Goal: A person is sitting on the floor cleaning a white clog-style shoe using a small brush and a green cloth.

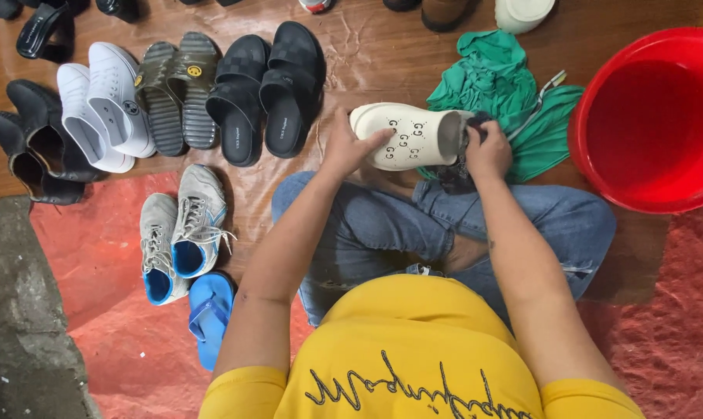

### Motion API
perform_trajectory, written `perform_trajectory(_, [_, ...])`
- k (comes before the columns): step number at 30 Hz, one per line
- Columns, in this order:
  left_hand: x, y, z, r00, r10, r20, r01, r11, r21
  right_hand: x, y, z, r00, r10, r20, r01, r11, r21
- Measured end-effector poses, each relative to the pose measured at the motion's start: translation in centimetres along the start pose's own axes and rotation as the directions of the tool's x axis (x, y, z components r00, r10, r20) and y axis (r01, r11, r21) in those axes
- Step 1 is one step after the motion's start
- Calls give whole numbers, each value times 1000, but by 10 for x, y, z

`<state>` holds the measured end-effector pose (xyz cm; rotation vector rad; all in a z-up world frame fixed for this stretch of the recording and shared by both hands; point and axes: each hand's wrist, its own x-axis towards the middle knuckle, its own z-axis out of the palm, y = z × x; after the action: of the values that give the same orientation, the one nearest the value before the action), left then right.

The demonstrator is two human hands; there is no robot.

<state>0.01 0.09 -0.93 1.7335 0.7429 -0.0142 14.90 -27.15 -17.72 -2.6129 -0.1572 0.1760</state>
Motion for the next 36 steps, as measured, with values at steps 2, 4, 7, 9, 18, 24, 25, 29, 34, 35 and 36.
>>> perform_trajectory(2, [0, -1, 0, 1000, 14, 0, -14, 1000, 0, -15, -13, -19, 994, -104, -29, 105, 994, 11])
perform_trajectory(4, [-1, 0, -2, 1000, 21, -3, -21, 1000, -3, -29, -23, -29, 976, -210, -52, 211, 977, 18])
perform_trajectory(7, [-1, 5, -1, 1000, 26, 5, -26, 1000, 8, -36, -25, -30, 897, -431, 95, 439, 896, -75])
perform_trajectory(9, [-3, 7, -1, 999, 39, -2, -39, 999, 6, -28, -20, -23, 937, -340, 85, 343, 939, -20])
perform_trajectory(18, [3, -3, -1, 1000, 17, 17, -17, 1000, 1, 18, 32, 13, 992, 87, -93, -91, 995, -49])
perform_trajectory(24, [3, 11, -1, 999, 42, 19, -41, 999, -14, -30, -25, -24, 906, -424, -12, 424, 906, 0])
perform_trajectory(25, [7, 6, 1, 999, 44, 22, -44, 999, -13, -24, -24, -21, 907, -421, -15, 421, 907, 0])
perform_trajectory(29, [12, -4, 1, 1000, 31, -5, -31, 999, -11, 0, -5, 4, 970, -173, -171, 165, 985, -61])
perform_trajectory(34, [9, -2, -1, 1000, 30, -2, -30, 999, -44, -6, -7, -4, 946, -215, -241, 195, 975, -105])
perform_trajectory(35, [9, -1, -1, 999, 37, -9, -37, 999, -31, -15, -17, -13, 922, -357, -153, 346, 934, -90])
perform_trajectory(36, [8, -1, -1, 999, 45, -16, -45, 999, -18, -24, -27, -21, 868, -491, -66, 488, 871, -61])
